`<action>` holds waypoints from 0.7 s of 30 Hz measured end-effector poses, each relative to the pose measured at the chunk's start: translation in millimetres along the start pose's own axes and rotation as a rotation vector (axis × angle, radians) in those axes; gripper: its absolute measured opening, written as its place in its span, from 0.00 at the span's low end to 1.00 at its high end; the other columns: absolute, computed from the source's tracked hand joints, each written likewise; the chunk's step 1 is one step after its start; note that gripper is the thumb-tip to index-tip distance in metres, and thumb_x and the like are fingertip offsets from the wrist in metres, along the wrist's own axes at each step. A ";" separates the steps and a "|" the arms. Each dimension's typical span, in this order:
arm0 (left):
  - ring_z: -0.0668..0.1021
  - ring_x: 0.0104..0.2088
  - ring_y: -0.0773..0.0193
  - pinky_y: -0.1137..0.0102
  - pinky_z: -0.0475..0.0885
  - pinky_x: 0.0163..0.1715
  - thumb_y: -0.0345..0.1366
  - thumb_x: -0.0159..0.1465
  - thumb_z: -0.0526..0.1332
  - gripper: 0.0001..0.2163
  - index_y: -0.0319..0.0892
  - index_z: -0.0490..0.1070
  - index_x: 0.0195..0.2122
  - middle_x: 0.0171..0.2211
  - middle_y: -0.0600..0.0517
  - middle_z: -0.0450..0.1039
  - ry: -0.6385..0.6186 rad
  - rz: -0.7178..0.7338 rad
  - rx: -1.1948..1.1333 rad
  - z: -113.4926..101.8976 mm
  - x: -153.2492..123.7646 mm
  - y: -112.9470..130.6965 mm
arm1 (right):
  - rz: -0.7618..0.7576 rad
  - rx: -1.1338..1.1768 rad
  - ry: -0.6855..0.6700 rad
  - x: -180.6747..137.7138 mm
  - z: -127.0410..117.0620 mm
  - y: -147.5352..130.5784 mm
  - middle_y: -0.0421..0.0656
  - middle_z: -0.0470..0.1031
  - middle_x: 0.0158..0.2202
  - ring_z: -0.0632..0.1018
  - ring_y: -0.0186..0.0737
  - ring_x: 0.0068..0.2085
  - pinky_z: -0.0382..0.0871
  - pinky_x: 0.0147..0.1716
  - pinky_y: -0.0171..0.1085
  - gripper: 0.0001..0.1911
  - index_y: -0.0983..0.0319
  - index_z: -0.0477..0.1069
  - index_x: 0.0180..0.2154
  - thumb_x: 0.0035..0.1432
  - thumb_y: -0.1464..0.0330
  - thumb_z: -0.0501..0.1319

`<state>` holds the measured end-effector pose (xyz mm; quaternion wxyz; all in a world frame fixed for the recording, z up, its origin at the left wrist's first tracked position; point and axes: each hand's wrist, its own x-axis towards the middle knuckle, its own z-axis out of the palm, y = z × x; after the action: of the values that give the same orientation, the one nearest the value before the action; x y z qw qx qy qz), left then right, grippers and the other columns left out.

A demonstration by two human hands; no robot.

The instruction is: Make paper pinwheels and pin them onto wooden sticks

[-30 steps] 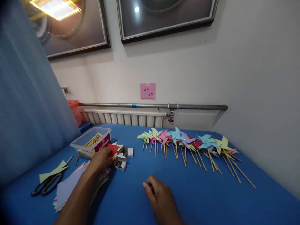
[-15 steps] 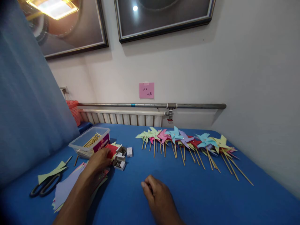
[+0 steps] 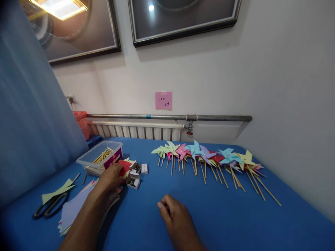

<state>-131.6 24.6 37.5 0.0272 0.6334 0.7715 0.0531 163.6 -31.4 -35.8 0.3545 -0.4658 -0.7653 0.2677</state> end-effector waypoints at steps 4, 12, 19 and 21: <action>0.83 0.51 0.45 0.62 0.72 0.46 0.28 0.64 0.60 0.09 0.40 0.79 0.43 0.49 0.36 0.83 -0.025 -0.012 -0.013 2.7 1.3 -1.8 | -0.002 -0.004 0.001 0.7 -1.2 -0.7 0.36 0.69 0.24 0.72 0.37 0.27 0.61 0.29 0.33 0.18 0.56 0.60 0.28 0.72 0.58 0.53; 0.84 0.50 0.44 0.61 0.72 0.44 0.28 0.65 0.59 0.08 0.40 0.77 0.42 0.48 0.35 0.84 -0.026 -0.012 -0.035 -1.0 -0.3 -0.2 | 0.009 0.006 -0.009 -0.4 -0.9 0.5 0.36 0.69 0.25 0.72 0.38 0.28 0.62 0.31 0.34 0.19 0.56 0.61 0.28 0.73 0.57 0.53; 0.84 0.49 0.47 0.64 0.72 0.44 0.28 0.63 0.63 0.07 0.41 0.78 0.42 0.47 0.38 0.85 -0.035 -0.033 -0.021 -1.0 -0.9 0.5 | 0.018 0.012 -0.016 0.1 -1.1 0.9 0.36 0.71 0.25 0.73 0.38 0.28 0.62 0.31 0.34 0.19 0.56 0.61 0.28 0.72 0.57 0.53; 0.84 0.49 0.46 0.63 0.73 0.44 0.31 0.63 0.63 0.07 0.41 0.78 0.42 0.47 0.39 0.85 -0.031 -0.028 -0.016 -0.3 -0.7 0.5 | 0.027 0.013 -0.021 0.1 -1.6 -1.0 0.37 0.71 0.26 0.73 0.39 0.28 0.62 0.31 0.34 0.18 0.56 0.60 0.28 0.72 0.57 0.53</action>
<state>-131.1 24.1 37.8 0.0450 0.6232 0.7793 0.0491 164.3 -31.6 -34.1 0.3458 -0.4711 -0.7609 0.2821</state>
